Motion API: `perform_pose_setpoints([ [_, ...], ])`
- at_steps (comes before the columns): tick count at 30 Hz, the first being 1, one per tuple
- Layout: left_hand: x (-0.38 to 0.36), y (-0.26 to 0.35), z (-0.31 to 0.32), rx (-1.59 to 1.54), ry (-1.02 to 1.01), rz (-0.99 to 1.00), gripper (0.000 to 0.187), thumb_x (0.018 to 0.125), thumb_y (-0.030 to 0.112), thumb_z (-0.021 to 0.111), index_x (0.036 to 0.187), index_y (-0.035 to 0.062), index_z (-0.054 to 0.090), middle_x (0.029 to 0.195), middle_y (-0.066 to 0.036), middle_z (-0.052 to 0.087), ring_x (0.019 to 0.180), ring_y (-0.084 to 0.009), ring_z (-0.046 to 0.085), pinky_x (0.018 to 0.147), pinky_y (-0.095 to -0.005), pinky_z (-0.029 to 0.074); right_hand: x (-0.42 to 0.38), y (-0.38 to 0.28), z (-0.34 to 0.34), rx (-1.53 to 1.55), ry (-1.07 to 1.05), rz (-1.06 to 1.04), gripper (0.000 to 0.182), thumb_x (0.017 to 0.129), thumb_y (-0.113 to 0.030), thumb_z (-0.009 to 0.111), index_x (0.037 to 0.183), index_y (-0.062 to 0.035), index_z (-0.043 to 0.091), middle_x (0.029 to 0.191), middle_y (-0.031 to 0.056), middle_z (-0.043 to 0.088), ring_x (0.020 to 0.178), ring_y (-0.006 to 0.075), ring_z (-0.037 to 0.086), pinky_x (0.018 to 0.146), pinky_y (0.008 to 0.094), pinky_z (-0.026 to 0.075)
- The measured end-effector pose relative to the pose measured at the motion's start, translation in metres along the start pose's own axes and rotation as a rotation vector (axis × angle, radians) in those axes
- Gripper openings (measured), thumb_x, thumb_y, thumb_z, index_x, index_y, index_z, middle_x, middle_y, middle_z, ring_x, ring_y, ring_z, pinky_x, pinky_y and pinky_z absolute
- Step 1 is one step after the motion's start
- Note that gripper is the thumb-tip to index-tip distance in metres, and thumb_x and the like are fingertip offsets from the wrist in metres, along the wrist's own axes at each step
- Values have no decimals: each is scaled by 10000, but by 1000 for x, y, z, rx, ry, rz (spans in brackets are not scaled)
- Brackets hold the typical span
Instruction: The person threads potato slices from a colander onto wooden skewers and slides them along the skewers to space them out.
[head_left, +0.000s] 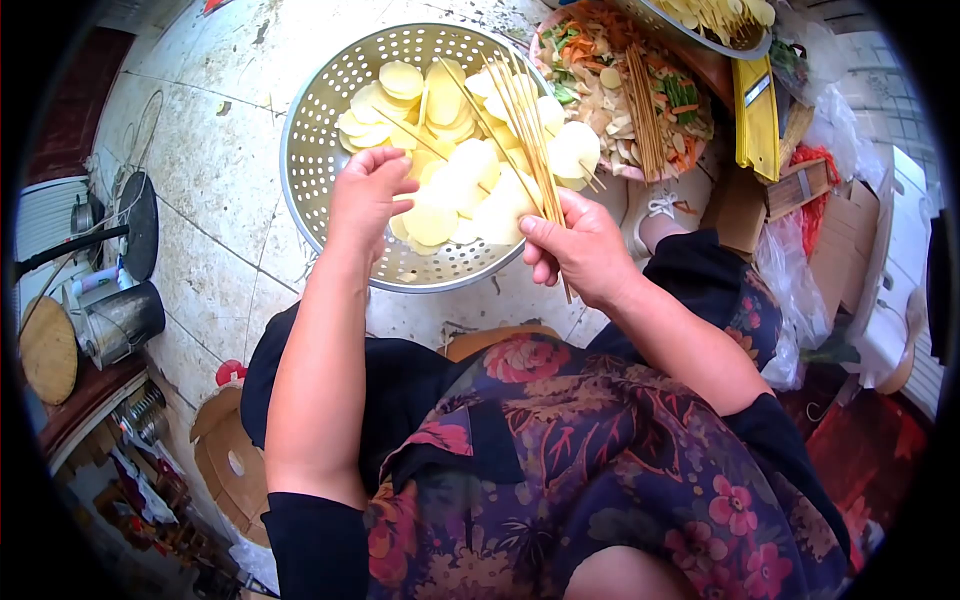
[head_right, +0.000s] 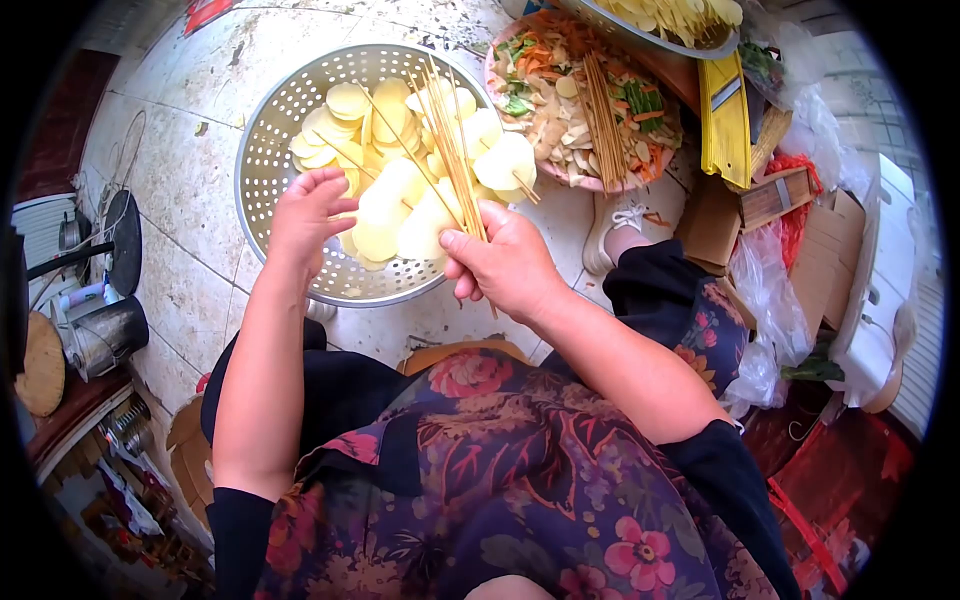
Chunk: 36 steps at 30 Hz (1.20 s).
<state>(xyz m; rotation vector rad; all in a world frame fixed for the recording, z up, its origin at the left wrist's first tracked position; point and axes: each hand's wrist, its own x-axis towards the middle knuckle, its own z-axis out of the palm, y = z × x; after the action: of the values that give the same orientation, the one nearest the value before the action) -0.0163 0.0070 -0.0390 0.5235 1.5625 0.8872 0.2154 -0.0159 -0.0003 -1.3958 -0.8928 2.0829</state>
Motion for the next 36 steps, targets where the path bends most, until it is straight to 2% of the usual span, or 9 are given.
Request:
perform_pose_setpoints([
  [2, 15, -14, -9, 639, 38, 121, 327, 802, 251, 667, 1010, 17, 575, 944, -121, 639, 835, -229, 643, 733, -339, 511, 0, -1, -1, -5, 10, -2, 126, 902, -144, 564, 962, -37, 534, 652, 18, 561, 460, 77, 517, 408, 201, 402],
  [3, 19, -25, -12, 637, 37, 122, 327, 802, 251, 667, 1010, 17, 575, 944, -121, 639, 835, -229, 643, 733, -339, 511, -1, -1, 0, -8, 11, 3, 126, 902, -146, 565, 961, -38, 535, 653, 19, 561, 460, 77, 517, 407, 200, 402],
  [5, 1, -27, 2, 1328, 47, 161, 417, 755, 292, 720, 1011, 6, 558, 960, -157, 644, 855, -287, 638, 704, -371, 501, -1, -1, 1, -11, 11, 8, 126, 902, -148, 566, 959, -39, 537, 654, 19, 562, 460, 76, 516, 407, 199, 401],
  [6, -2, -29, 8, 1382, 69, 175, 462, 721, 321, 739, 1018, 14, 564, 1005, -169, 621, 904, -320, 632, 771, -389, 512, -1, -1, 1, -11, 5, 6, 124, 902, -148, 566, 957, -40, 538, 654, 18, 562, 461, 74, 516, 409, 199, 402],
  [16, 2, -39, 12, 1424, 100, 292, 449, 670, 224, 781, 995, 14, 552, 983, -165, 610, 893, -328, 625, 772, -406, 514, -2, -3, 0, -17, 7, 17, 120, 898, -146, 564, 963, -46, 546, 660, 13, 566, 469, 67, 516, 418, 199, 408],
  [25, 10, -52, 9, 1244, 89, 362, 332, 692, 134, 686, 988, 40, 570, 868, -199, 645, 837, -363, 628, 739, -434, 499, -2, -3, 1, -59, 8, 13, 136, 896, -148, 564, 988, -48, 555, 662, 7, 567, 471, 62, 518, 421, 195, 410],
  [31, 16, -43, -10, 1194, 108, 271, 175, 736, 92, 609, 906, 53, 615, 885, -180, 643, 817, -361, 629, 736, -436, 495, -2, -2, 2, -60, -1, 11, 143, 894, -147, 568, 994, -46, 556, 661, 8, 567, 468, 61, 516, 421, 192, 411],
  [33, 14, -45, -11, 1235, 148, 455, 220, 737, 65, 586, 952, 52, 631, 897, -189, 644, 838, -359, 626, 743, -430, 494, -2, -2, 2, -58, 0, 15, 144, 894, -146, 568, 997, -45, 558, 661, 8, 567, 468, 61, 516, 420, 192, 411],
  [36, 8, -41, -9, 1226, 126, 522, 275, 727, 40, 574, 998, 52, 624, 908, -204, 638, 842, -366, 616, 751, -427, 493, -2, -2, 2, -66, 0, 22, 149, 893, -145, 568, 1003, -45, 560, 661, 8, 568, 468, 62, 515, 420, 192, 410],
])
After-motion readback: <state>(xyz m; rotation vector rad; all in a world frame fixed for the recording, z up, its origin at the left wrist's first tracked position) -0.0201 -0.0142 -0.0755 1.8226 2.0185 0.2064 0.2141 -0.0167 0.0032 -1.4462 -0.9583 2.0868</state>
